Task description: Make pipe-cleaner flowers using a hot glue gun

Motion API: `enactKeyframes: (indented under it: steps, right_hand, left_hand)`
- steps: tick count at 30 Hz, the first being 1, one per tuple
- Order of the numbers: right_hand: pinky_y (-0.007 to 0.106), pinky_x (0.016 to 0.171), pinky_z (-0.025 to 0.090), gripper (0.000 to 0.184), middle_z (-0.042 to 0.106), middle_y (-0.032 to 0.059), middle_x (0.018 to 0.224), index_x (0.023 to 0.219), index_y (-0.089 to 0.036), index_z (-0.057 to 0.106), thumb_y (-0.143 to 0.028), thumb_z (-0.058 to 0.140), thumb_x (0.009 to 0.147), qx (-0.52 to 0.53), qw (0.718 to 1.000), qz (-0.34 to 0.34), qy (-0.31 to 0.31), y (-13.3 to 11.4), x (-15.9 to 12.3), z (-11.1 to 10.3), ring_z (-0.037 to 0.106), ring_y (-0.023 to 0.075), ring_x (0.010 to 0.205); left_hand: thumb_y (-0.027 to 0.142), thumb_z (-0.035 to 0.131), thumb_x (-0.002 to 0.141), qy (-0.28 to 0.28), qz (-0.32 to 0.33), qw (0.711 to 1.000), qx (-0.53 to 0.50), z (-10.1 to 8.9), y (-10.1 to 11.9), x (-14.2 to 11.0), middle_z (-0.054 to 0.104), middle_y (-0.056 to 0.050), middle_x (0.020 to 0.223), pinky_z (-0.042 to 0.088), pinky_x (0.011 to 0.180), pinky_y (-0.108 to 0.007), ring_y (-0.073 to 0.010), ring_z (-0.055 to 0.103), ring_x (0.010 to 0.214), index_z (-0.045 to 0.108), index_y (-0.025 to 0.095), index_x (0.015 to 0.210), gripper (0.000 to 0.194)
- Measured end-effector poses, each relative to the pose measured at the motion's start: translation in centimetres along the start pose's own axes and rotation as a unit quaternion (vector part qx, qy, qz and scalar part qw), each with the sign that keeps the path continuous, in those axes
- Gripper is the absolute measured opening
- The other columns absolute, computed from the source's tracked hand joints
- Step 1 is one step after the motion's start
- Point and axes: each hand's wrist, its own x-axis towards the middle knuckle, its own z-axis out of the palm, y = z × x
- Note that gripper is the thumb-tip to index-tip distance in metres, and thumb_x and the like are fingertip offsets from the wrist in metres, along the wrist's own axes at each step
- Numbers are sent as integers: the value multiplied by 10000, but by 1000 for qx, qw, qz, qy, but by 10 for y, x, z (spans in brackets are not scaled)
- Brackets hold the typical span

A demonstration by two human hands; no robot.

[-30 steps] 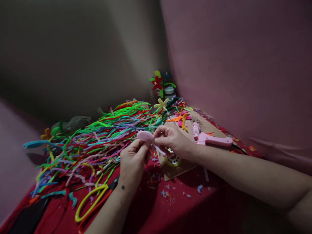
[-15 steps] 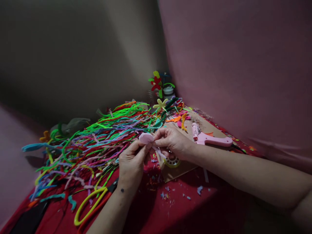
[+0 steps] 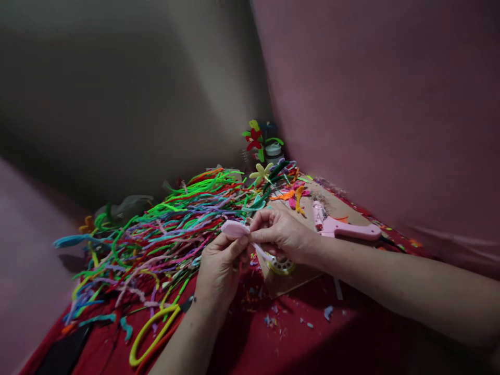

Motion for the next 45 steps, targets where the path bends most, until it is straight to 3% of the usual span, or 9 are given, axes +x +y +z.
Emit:
enactKeyframes:
  steps: [7, 14, 20, 25, 28, 32, 36, 41, 45]
  right_hand:
    - [130, 249, 203, 317, 497, -100, 377, 700, -170, 480, -263, 769, 605, 34, 999, 10, -31, 2, 2, -2, 319, 26, 254]
    - [129, 236, 177, 297, 469, -117, 369, 764, -185, 467, -258, 728, 644, -8, 999, 24, -37, -3, -1, -1, 305, 33, 238]
    - [122, 231, 230, 309, 487, -118, 389, 765, -186, 450, -288, 721, 659, -46, 999, -4, -21, -4, -4, 3, 351, 39, 238]
    - [149, 275, 330, 337, 508, -99, 453, 767, -184, 450, -281, 741, 627, -69, 997, -9, -29, -8, -3, 4, 426, 58, 303]
    - [184, 344, 391, 302, 571, -36, 620, 834, -175, 484, -275, 712, 664, -119, 990, -69, -28, -11, -5, 4, 517, 86, 434]
    - [240, 506, 456, 227, 544, 15, 813, 940, -169, 521, -231, 631, 752, -238, 930, -277, 49, -13, -16, 5, 526, 98, 615]
    - [295, 645, 467, 264, 524, 38, 852, 1005, -147, 570, -161, 625, 748, -348, 822, -448, 43, -19, -27, 10, 505, 123, 725]
    - [281, 710, 476, 213, 579, 57, 845, 939, -132, 570, -33, 581, 750, -428, 735, -524, 43, -22, -31, 15, 537, 131, 810]
    - [278, 695, 484, 167, 579, 57, 817, 893, -139, 568, -36, 582, 762, -468, 702, -534, 55, -18, -31, 14, 539, 126, 779]
  left_hand:
    - [200, 709, 676, 1, 96, 992, 88, -2, 0, -5, 579, 19, 560, 362, 458, -185, -68, 462, 497, 685, 150, 716, 68]
    - [220, 759, 615, -47, -58, 997, -23, -5, 1, -1, 537, 27, 486, 326, 392, -162, -51, 442, 418, 656, 132, 631, 137]
    - [209, 804, 541, -39, -79, 994, -67, -4, 2, -1, 530, 35, 484, 374, 419, -153, -45, 459, 420, 659, 120, 641, 197]
    - [217, 808, 523, -22, -23, 999, -44, -4, 6, 0, 633, -4, 639, 452, 547, -186, -87, 555, 565, 697, 133, 699, 225]
    - [220, 749, 623, -24, 102, 993, 56, -6, 10, -3, 654, -9, 708, 474, 681, -224, -123, 587, 692, 702, 161, 682, 96]
    - [204, 631, 757, 26, 246, 931, 269, -9, 14, -12, 676, -22, 834, 464, 750, -272, -170, 604, 820, 698, 202, 810, 85]
    - [126, 577, 785, 36, 385, 806, 447, -13, 15, -19, 658, -8, 826, 444, 715, -264, -149, 591, 771, 657, 221, 889, 162]
    - [51, 572, 772, 17, 471, 711, 521, -16, 17, -16, 637, -7, 811, 431, 704, -264, -133, 561, 762, 609, 197, 920, 211]
    - [24, 589, 752, 18, 515, 661, 545, -16, 19, -14, 635, -16, 783, 420, 711, -284, -136, 552, 744, 597, 168, 913, 216]
